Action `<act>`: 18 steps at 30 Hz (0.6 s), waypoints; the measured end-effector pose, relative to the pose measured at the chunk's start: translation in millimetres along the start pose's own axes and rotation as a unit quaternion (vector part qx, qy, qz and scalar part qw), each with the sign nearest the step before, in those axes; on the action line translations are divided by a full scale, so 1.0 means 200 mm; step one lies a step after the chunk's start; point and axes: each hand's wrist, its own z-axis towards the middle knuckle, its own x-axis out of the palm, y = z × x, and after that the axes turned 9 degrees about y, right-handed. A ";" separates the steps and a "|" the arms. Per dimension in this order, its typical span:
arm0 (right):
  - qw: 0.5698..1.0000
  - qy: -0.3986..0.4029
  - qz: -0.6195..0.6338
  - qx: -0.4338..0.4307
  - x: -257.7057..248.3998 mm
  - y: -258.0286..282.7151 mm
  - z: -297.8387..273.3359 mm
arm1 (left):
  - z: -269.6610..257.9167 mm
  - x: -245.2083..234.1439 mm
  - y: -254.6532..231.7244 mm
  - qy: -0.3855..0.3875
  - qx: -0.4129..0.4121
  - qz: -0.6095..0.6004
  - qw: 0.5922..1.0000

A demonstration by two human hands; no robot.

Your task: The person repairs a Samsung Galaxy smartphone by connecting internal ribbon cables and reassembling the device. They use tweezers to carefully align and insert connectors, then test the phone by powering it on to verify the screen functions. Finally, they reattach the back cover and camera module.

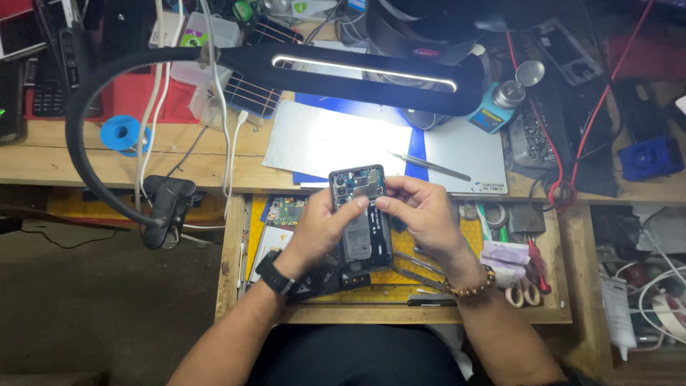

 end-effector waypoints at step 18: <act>0.998 -0.051 -0.041 0.004 0.10 -0.06 -0.07 | 0.01 -0.08 0.04 0.004 0.004 0.085 0.996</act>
